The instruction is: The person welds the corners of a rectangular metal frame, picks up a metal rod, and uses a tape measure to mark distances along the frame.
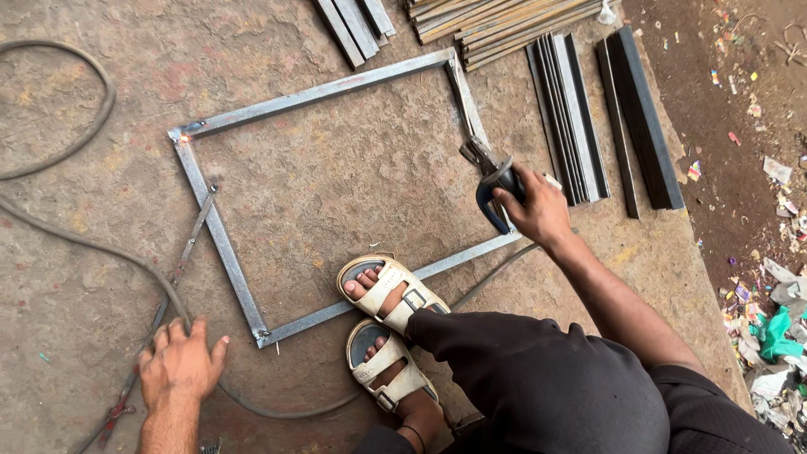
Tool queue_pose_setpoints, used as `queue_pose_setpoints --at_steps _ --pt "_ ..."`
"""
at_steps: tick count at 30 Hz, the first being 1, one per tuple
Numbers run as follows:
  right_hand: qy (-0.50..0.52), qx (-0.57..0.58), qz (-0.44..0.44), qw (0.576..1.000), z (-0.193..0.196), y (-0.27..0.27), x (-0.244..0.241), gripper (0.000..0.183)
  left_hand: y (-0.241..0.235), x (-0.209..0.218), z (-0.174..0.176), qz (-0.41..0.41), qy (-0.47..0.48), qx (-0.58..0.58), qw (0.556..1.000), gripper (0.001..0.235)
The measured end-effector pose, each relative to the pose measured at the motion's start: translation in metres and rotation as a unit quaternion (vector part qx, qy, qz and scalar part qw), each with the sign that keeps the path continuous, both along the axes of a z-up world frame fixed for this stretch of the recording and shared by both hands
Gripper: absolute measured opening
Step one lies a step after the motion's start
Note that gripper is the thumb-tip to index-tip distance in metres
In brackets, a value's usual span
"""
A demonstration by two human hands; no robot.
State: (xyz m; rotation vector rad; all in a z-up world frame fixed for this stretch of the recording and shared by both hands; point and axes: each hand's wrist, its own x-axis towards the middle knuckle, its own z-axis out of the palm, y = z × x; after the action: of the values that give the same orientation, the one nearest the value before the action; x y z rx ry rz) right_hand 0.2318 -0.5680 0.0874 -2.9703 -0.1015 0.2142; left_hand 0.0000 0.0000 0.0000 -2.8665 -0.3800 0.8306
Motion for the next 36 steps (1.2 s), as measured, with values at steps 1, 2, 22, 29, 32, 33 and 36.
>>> queue_pose_setpoints --at_steps 1,2,22,29,32,33,36 --pt "0.015 0.009 -0.008 1.000 0.000 0.000 0.005 0.070 0.003 -0.001 0.000 0.009 0.020 0.002 1.000 0.067" --pt "0.030 0.018 -0.015 0.999 -0.001 0.001 0.008 0.070 0.005 -0.001 0.000 0.018 0.040 0.005 0.999 0.067" --pt "0.006 0.046 0.006 0.999 0.009 0.002 0.025 0.066 0.008 0.001 0.001 0.010 0.071 0.022 0.997 0.063" --pt "0.008 0.035 0.007 0.999 0.008 0.000 0.023 0.067 0.007 0.002 0.001 0.014 0.084 0.023 0.996 0.063" --pt "0.006 0.038 0.003 0.999 0.007 -0.001 0.024 0.067 0.005 0.003 0.001 0.016 0.096 0.024 0.995 0.063" --pt "0.006 0.038 0.004 0.999 0.007 -0.001 0.024 0.067 0.005 0.002 0.001 0.016 0.097 0.024 0.995 0.063" --pt "-0.016 0.036 0.019 0.999 0.005 -0.003 0.025 0.066 0.005 -0.001 0.001 0.013 0.091 0.023 0.996 0.064"
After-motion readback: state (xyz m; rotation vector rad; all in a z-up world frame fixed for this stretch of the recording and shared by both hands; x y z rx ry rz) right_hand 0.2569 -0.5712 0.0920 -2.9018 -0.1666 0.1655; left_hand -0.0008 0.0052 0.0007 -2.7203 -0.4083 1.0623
